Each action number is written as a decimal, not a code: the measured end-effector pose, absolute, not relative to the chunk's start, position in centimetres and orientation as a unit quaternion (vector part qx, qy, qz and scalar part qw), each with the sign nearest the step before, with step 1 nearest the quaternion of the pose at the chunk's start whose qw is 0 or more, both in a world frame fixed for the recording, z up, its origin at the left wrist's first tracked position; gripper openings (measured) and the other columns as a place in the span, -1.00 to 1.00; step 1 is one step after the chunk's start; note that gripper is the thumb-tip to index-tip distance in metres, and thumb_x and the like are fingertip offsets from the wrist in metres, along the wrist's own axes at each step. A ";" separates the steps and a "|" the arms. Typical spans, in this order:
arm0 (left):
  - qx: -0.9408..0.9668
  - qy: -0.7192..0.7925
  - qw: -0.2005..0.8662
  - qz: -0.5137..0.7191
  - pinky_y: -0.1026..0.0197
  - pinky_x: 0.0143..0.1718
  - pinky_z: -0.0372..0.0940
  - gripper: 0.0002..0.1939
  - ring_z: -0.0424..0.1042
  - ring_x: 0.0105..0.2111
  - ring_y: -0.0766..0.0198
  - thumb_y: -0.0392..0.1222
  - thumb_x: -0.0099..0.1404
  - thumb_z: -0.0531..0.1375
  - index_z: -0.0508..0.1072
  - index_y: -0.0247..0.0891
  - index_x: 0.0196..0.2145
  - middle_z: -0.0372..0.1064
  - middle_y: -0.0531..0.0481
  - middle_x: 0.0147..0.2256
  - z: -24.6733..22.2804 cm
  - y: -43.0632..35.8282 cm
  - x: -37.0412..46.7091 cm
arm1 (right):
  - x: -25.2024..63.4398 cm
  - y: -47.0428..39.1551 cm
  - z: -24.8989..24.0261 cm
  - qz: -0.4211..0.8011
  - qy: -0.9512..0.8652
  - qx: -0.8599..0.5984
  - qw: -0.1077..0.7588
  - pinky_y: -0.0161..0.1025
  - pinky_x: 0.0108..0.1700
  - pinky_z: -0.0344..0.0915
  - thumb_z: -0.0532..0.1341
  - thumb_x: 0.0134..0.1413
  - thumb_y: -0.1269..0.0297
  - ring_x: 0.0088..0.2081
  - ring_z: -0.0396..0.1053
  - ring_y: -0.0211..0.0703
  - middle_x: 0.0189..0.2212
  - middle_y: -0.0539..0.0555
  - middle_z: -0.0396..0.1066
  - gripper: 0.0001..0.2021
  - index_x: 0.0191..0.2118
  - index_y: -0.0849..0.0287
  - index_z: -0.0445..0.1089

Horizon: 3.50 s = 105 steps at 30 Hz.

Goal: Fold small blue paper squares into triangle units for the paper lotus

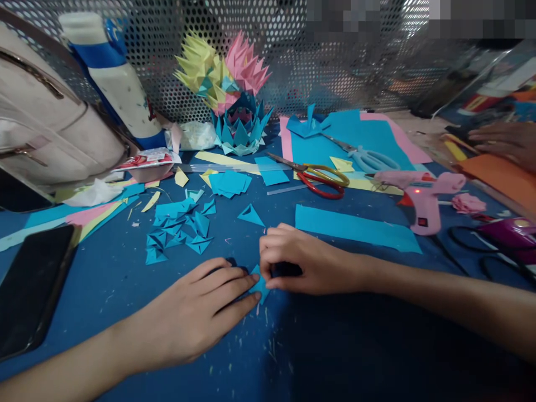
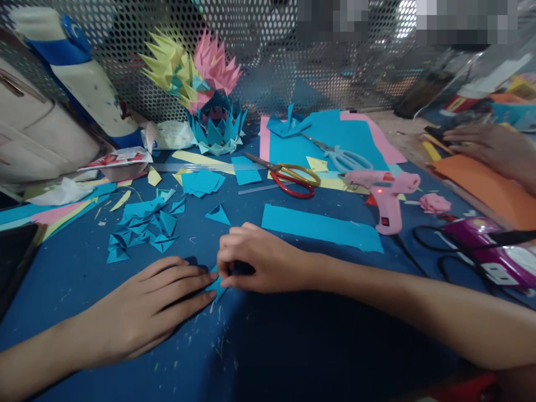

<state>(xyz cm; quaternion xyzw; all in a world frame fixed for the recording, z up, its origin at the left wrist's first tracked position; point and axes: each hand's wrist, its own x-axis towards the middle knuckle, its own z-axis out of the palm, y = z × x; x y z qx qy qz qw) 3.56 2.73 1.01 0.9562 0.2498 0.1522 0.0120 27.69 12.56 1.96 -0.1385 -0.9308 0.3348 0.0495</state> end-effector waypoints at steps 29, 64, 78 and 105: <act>0.960 0.249 0.017 0.126 -0.07 0.30 -0.14 -0.61 0.31 0.06 0.10 -0.31 0.53 -0.06 0.33 -0.34 0.21 0.45 -0.10 -0.02 0.8 2.5 3.7 | 27.5 11.0 2.4 0.287 -0.936 -0.198 0.040 -0.19 -0.20 -0.05 0.23 0.19 0.38 -0.27 0.19 -0.18 -0.34 0.00 0.29 -0.93 -0.34 0.19 0.36; 0.971 0.219 -0.002 0.094 -0.07 0.39 -0.36 -0.61 0.19 0.23 0.12 -0.30 0.48 0.00 0.33 -0.36 0.21 0.28 -0.13 0.21 0.9 2.1 3.8 | 27.8 13.5 0.7 0.400 -0.899 -0.125 0.126 -0.28 -0.18 0.09 0.27 0.25 0.21 -0.36 0.32 -0.32 -0.43 -0.06 0.39 -0.84 -0.30 0.18 0.45; 0.943 0.326 -0.001 0.063 -0.12 0.36 -0.38 -0.46 0.26 0.06 0.05 -0.24 0.35 0.09 0.24 -0.43 0.26 0.35 -0.14 0.02 1.6 0.9 6.9 | 27.9 13.3 0.8 0.418 -0.871 -0.156 0.204 -0.39 -0.25 0.23 0.16 0.30 0.38 -0.33 0.36 -0.33 -0.36 0.02 0.47 -0.86 -0.27 0.25 0.45; 0.953 0.274 0.033 0.124 -0.20 0.38 -0.51 -0.55 0.31 0.12 0.09 -0.25 0.41 0.08 0.30 -0.38 0.22 0.37 -0.15 0.14 1.4 0.3 4.0 | 27.9 12.3 0.7 0.251 -0.951 -0.127 0.130 -0.25 -0.14 0.12 0.09 0.34 0.33 -0.21 0.30 -0.20 -0.25 0.04 0.44 -0.85 -0.10 0.16 0.39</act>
